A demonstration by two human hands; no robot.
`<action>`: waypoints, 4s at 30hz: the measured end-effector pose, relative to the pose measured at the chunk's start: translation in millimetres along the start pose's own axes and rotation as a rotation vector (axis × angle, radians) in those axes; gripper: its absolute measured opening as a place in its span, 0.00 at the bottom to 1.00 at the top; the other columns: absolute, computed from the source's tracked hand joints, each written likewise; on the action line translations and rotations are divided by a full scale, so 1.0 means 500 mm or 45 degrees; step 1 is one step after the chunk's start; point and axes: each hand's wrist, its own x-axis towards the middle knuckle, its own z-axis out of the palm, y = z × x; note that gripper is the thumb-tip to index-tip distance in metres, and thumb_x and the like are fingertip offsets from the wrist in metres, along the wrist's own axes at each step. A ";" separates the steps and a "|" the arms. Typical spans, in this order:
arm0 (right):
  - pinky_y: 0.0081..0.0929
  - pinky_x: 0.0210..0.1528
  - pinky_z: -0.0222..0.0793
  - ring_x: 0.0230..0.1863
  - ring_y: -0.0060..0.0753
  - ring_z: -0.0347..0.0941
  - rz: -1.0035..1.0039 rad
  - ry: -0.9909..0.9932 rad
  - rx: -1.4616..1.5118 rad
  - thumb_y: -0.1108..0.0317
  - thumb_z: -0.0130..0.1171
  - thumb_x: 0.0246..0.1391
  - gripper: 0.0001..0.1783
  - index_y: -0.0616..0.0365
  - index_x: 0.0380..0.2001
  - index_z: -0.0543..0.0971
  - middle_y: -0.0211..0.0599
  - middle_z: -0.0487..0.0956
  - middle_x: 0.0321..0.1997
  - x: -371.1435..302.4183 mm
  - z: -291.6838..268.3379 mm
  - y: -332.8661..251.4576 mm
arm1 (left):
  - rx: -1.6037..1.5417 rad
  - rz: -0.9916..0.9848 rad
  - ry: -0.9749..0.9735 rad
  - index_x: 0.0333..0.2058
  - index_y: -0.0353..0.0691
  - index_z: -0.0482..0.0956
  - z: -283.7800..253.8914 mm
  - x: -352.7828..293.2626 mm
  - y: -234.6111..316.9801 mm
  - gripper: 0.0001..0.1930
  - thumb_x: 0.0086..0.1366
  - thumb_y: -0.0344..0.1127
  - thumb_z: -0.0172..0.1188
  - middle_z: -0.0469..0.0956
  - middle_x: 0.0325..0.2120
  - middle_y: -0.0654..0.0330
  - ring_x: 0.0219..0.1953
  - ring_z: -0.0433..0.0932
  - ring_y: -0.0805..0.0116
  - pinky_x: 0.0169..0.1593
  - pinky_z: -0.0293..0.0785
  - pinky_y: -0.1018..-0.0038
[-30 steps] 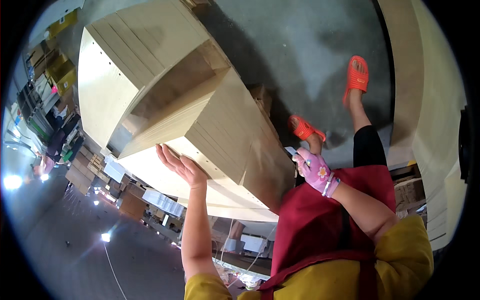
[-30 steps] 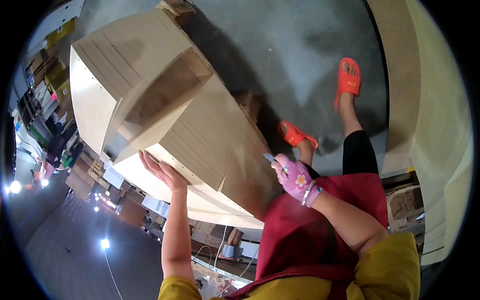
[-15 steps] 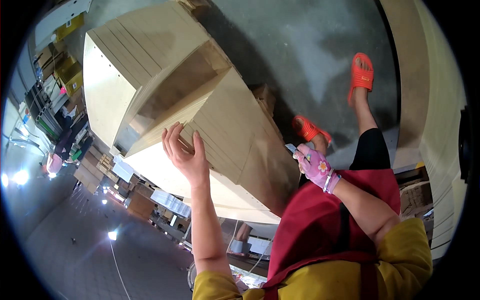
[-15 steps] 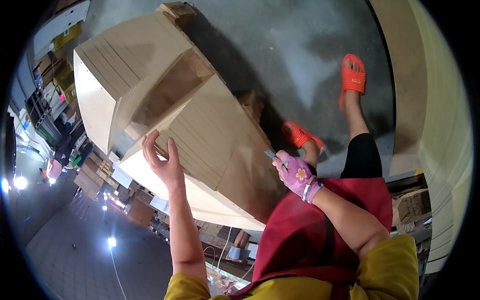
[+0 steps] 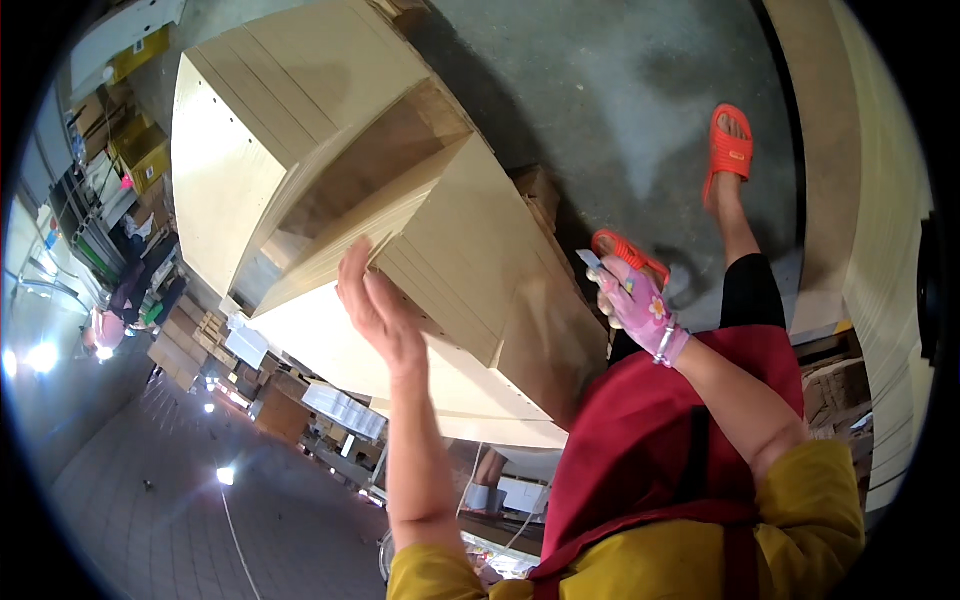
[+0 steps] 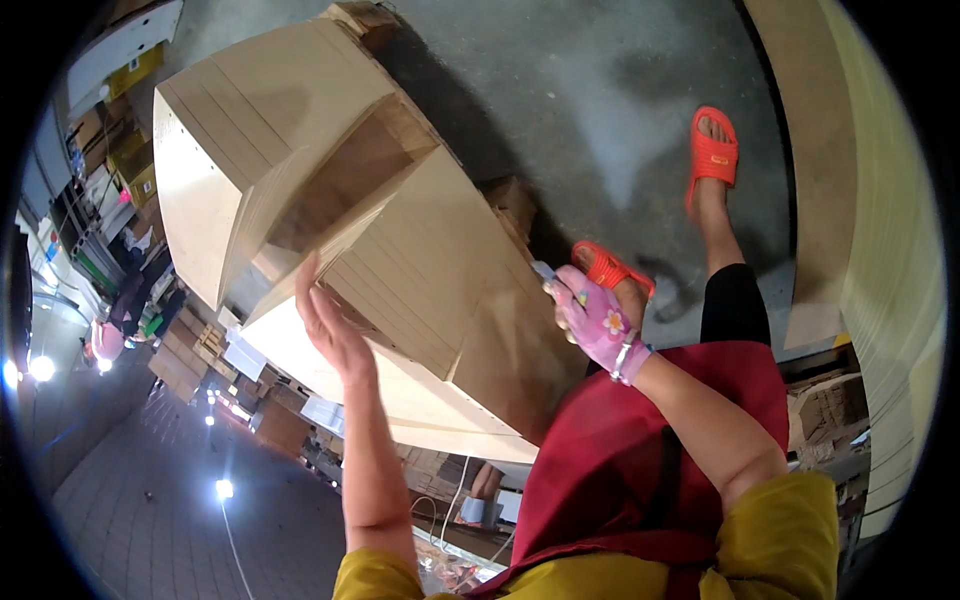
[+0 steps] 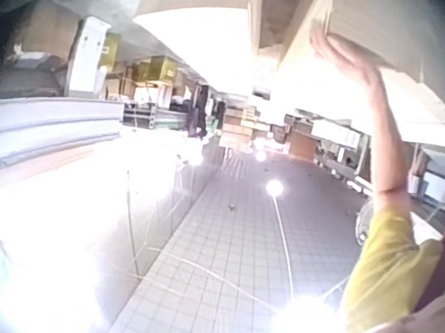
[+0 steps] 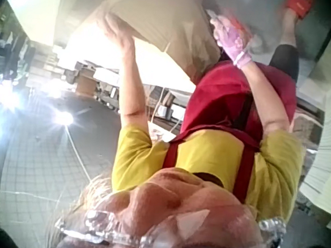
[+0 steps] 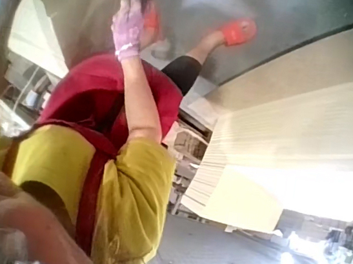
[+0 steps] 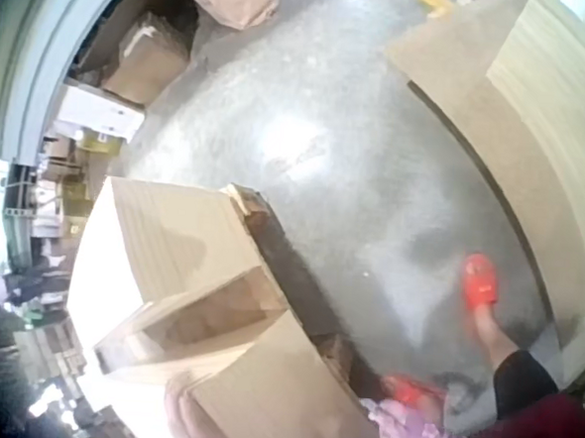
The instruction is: The person uses a utility knife to scrape the edges and surfaces of light-colored wooden panels. They repeatedly lift, rotate, and reposition the panels to access different sides while working in a workshop environment.
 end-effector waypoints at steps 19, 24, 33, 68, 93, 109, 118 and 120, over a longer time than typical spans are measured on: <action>0.44 0.27 0.63 0.27 0.59 0.70 -0.697 -0.070 -0.674 0.61 0.50 0.61 0.12 0.59 0.32 0.72 0.52 0.73 0.21 0.096 0.344 -0.229 | 0.390 0.395 -0.039 0.38 0.36 0.74 -0.034 0.050 -0.125 0.19 0.66 0.44 0.38 0.74 0.36 0.52 0.41 0.69 0.53 0.53 0.55 0.62; 0.44 0.25 0.64 0.25 0.55 0.72 -0.771 -0.041 -0.709 0.61 0.50 0.60 0.10 0.57 0.32 0.72 0.49 0.74 0.20 0.101 0.349 -0.225 | 0.398 0.391 -0.048 0.38 0.36 0.74 -0.035 0.050 -0.126 0.20 0.66 0.45 0.37 0.73 0.36 0.52 0.42 0.69 0.53 0.53 0.56 0.62; 0.41 0.23 0.66 0.22 0.53 0.73 -0.985 0.099 -0.749 0.65 0.52 0.58 0.06 0.55 0.29 0.71 0.46 0.74 0.17 0.113 0.340 -0.236 | 0.406 0.382 -0.049 0.38 0.37 0.75 -0.037 0.051 -0.125 0.20 0.66 0.45 0.38 0.74 0.37 0.53 0.42 0.69 0.53 0.54 0.55 0.62; 0.18 0.20 0.63 0.19 0.16 0.66 -0.332 -0.057 0.126 0.62 0.44 0.65 0.11 0.58 0.32 0.70 0.27 0.69 0.18 0.167 0.252 -0.182 | 0.452 0.408 -0.088 0.40 0.35 0.74 -0.042 0.053 -0.109 0.22 0.69 0.45 0.34 0.75 0.38 0.53 0.45 0.70 0.53 0.55 0.58 0.62; 0.17 0.21 0.61 0.21 0.17 0.68 -0.066 -0.151 0.719 0.63 0.45 0.65 0.10 0.56 0.32 0.68 0.28 0.72 0.21 0.137 0.301 -0.094 | 0.691 0.025 -0.280 0.32 0.37 0.73 0.032 0.070 0.090 0.09 0.56 0.33 0.62 0.73 0.31 0.57 0.37 0.73 0.55 0.53 0.62 0.60; 0.19 0.22 0.65 0.20 0.18 0.68 -0.284 -0.081 0.243 0.64 0.47 0.63 0.10 0.58 0.33 0.71 0.28 0.72 0.19 0.161 0.258 -0.155 | 0.374 0.188 -0.105 0.57 0.35 0.67 -0.056 0.061 0.021 0.30 0.69 0.55 0.43 0.64 0.60 0.48 0.65 0.57 0.50 0.66 0.50 0.58; 0.40 0.27 0.69 0.25 0.50 0.76 -0.856 -0.159 -0.893 0.67 0.54 0.56 0.04 0.54 0.31 0.73 0.43 0.77 0.23 0.110 0.307 -0.225 | 0.403 0.288 0.003 0.45 0.36 0.70 -0.027 0.022 -0.110 0.25 0.66 0.52 0.34 0.71 0.44 0.50 0.53 0.64 0.49 0.61 0.51 0.55; 0.41 0.26 0.69 0.25 0.50 0.76 -0.949 -0.066 -0.880 0.67 0.54 0.55 0.03 0.53 0.31 0.74 0.42 0.78 0.24 0.141 0.299 -0.205 | 0.398 0.296 -0.004 0.45 0.36 0.70 -0.028 0.024 -0.112 0.25 0.66 0.51 0.34 0.71 0.44 0.50 0.53 0.64 0.49 0.60 0.51 0.55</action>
